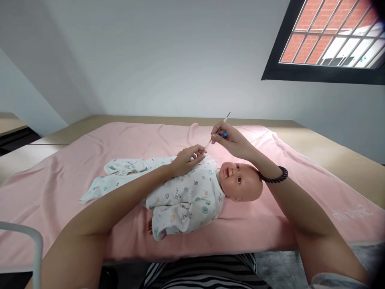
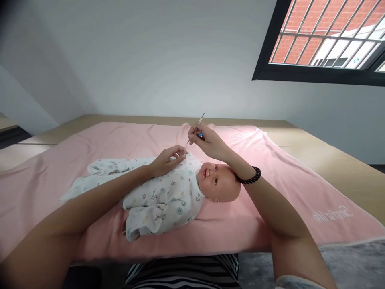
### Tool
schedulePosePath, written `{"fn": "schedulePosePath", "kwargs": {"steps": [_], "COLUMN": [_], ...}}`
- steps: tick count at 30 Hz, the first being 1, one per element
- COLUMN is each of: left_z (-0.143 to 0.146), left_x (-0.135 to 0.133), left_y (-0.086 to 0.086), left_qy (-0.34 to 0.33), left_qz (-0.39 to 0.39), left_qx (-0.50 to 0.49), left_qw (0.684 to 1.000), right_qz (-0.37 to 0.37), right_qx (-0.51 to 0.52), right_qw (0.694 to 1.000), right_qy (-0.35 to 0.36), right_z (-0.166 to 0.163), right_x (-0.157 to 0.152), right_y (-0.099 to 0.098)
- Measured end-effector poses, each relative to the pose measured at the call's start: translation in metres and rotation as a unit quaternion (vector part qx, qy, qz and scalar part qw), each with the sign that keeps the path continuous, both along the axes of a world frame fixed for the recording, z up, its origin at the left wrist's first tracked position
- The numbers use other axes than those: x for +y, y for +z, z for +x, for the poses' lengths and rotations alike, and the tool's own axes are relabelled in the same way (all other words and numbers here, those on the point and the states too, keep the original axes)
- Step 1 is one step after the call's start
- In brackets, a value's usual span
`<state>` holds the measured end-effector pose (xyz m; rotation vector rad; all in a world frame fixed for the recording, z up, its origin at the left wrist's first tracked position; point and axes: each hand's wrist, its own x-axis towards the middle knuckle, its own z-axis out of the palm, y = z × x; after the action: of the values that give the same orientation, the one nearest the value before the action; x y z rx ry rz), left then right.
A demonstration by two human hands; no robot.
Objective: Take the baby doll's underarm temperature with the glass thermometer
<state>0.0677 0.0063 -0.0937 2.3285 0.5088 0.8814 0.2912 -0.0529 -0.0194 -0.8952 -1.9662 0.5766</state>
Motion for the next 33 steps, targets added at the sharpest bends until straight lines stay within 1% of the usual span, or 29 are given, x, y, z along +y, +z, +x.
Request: {"fn": "schedulePosePath", "kwargs": {"steps": [5, 9, 11, 13, 15, 17, 19, 21, 23, 25, 26, 28, 29, 31, 33], "left_z": [0.0, 0.0, 0.0, 0.0, 0.0, 0.0, 0.0, 0.0, 0.0, 0.0, 0.0, 0.0, 0.0, 0.0, 0.0], "left_x": [-0.002, -0.002, -0.002, -0.002, -0.002, -0.001, -0.001, 0.0, 0.0, 0.001, 0.001, 0.001, 0.001, 0.001, 0.001], "left_y": [0.0, 0.001, 0.001, 0.001, 0.001, 0.0, 0.0, -0.001, -0.002, -0.002, -0.002, -0.003, -0.003, -0.003, -0.003], "left_qy": [-0.003, -0.003, -0.004, -0.005, -0.005, -0.003, -0.001, 0.0, 0.002, 0.006, 0.008, 0.01, 0.009, 0.007, 0.003], "left_qz": [-0.006, -0.011, -0.016, -0.022, -0.026, -0.025, -0.02, -0.015, -0.013, -0.012, -0.012, -0.011, -0.011, -0.01, -0.008], "left_qx": [0.002, 0.003, 0.002, 0.001, -0.001, -0.001, 0.001, 0.002, 0.002, 0.004, 0.006, 0.008, 0.008, 0.007, 0.004], "left_qw": [1.0, 1.0, 1.0, 1.0, 1.0, 1.0, 1.0, 1.0, 1.0, 1.0, 1.0, 1.0, 1.0, 1.0, 1.0], "right_qz": [0.008, -0.033, -0.04, -0.05, -0.098, -0.173, -0.23, -0.253, -0.241, -0.195, -0.159, -0.081, -0.053, -0.036, -0.048], "right_qx": [-0.04, -0.088, -0.117, -0.121, -0.112, -0.114, -0.127, -0.108, -0.059, -0.027, -0.029, -0.049, -0.057, -0.056, -0.037], "right_qw": [0.999, 0.995, 0.992, 0.991, 0.989, 0.978, 0.965, 0.961, 0.969, 0.98, 0.987, 0.994, 0.993, 0.991, 0.991], "right_qy": [-0.012, -0.015, -0.026, -0.024, -0.003, 0.014, -0.004, -0.024, -0.015, 0.0, -0.008, -0.057, -0.084, -0.12, -0.115], "right_z": [0.001, -0.001, 0.0, 0.003, 0.008, 0.013, 0.016, 0.015, 0.012, 0.008, 0.006, 0.004, 0.003, 0.002, 0.002], "right_x": [0.003, -0.002, -0.004, -0.004, -0.004, -0.005, -0.006, -0.008, -0.01, -0.01, -0.01, -0.01, -0.011, -0.013, -0.013], "right_y": [-0.003, -0.002, -0.001, 0.001, 0.003, 0.005, 0.008, 0.009, 0.01, 0.011, 0.012, 0.014, 0.015, 0.017, 0.017]}}
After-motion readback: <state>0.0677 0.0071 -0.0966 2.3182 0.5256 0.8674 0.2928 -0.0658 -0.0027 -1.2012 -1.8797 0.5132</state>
